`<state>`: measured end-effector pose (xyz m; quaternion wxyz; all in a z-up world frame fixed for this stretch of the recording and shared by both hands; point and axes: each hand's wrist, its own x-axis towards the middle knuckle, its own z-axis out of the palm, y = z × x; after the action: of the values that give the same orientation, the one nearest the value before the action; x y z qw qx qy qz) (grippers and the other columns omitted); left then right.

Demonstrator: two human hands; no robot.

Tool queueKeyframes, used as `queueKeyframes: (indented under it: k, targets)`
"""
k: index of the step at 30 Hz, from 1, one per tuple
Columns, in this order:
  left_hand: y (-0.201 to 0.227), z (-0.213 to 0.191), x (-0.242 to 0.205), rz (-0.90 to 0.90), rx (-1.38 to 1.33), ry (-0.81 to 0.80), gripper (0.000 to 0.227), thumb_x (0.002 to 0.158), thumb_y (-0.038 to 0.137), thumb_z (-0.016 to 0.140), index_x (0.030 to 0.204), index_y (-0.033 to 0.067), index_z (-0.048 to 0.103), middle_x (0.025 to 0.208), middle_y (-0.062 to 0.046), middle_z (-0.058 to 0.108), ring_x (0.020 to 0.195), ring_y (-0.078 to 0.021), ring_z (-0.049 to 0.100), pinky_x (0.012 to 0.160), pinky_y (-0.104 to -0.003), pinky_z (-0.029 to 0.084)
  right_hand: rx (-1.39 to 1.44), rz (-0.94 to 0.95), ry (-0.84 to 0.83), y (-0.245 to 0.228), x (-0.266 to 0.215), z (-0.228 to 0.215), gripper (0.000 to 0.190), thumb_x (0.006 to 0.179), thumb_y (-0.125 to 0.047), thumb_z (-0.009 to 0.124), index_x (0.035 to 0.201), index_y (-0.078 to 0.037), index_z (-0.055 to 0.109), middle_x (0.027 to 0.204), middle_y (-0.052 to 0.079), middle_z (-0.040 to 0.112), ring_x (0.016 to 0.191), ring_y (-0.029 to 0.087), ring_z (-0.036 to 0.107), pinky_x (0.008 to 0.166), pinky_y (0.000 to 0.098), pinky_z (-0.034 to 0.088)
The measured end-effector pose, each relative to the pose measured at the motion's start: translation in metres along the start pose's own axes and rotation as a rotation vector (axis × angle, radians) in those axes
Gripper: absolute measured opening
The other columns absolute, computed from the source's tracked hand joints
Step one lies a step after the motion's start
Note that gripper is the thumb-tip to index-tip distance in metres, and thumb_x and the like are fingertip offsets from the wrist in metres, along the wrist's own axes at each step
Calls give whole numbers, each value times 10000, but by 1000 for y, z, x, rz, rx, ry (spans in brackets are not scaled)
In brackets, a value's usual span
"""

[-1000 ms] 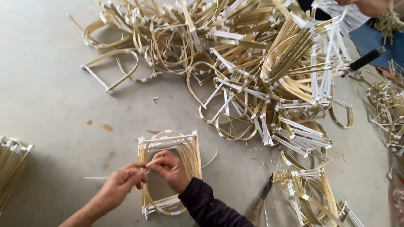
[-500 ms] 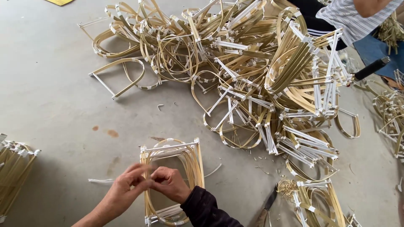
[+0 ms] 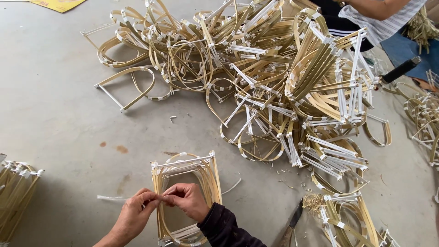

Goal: The recorder assembles small rectangular frames using bamboo strips and plastic ties.

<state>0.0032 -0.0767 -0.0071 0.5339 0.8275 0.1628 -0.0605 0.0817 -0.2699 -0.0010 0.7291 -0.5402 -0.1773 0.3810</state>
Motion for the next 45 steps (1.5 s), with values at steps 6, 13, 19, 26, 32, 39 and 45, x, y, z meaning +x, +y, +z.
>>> queueKeyframes:
  k: [6, 13, 19, 26, 32, 39, 45]
  targets:
    - [15, -10, 12, 15, 337, -87, 193, 903, 233, 659, 1027, 116, 750, 1001, -14, 712, 891, -237, 721, 794, -388, 554, -954, -738, 124, -39, -16, 25, 132, 923, -99, 748, 1052, -92, 774, 1025, 78, 743, 932, 183, 662, 798, 291, 571]
    - [28, -14, 13, 89, 378, -161, 155, 861, 198, 698, 952, 89, 758, 947, -59, 734, 824, -248, 735, 756, -378, 572, -424, -172, 161, -7, -8, 12, 110, 1021, -116, 685, 1092, -54, 741, 942, 51, 739, 768, 80, 692, 667, 230, 573]
    - [33, -15, 4, 39, 268, -94, 139, 806, 121, 731, 926, 59, 765, 831, -82, 756, 693, -187, 743, 687, -342, 592, -224, 70, 194, -3, 0, 8, 136, 964, -149, 761, 996, -40, 687, 804, 19, 723, 642, 65, 639, 557, 219, 517]
    - [30, -16, 5, -7, 233, -101, 99, 821, 101, 726, 893, 44, 761, 770, -82, 771, 646, -152, 730, 640, -331, 595, -575, -162, 83, -24, -10, 17, 196, 964, -160, 763, 1066, 6, 748, 951, 41, 712, 795, 72, 667, 696, 235, 552]
    - [30, -16, 5, 55, 185, -60, 106, 818, 89, 718, 909, 42, 745, 763, -100, 777, 650, -182, 745, 643, -331, 595, -156, -71, -88, 47, 10, -16, 158, 999, -161, 722, 1116, -56, 720, 1019, -34, 715, 937, 37, 662, 854, 225, 557]
    - [16, -12, -17, 300, -10, 69, 151, 835, 64, 739, 967, 22, 679, 889, -109, 740, 802, -199, 767, 715, -323, 612, 30, 415, -154, 33, 19, -33, 172, 992, -239, 695, 1115, -129, 741, 903, -94, 645, 759, 6, 526, 650, 191, 449]
    - [14, -1, -20, 320, 42, 134, 165, 867, 94, 769, 963, 14, 660, 900, -100, 686, 775, -240, 696, 693, -338, 558, 113, 461, -108, 24, 16, -32, 199, 1027, -266, 653, 1105, -92, 710, 905, -53, 626, 742, 48, 530, 672, 212, 467]
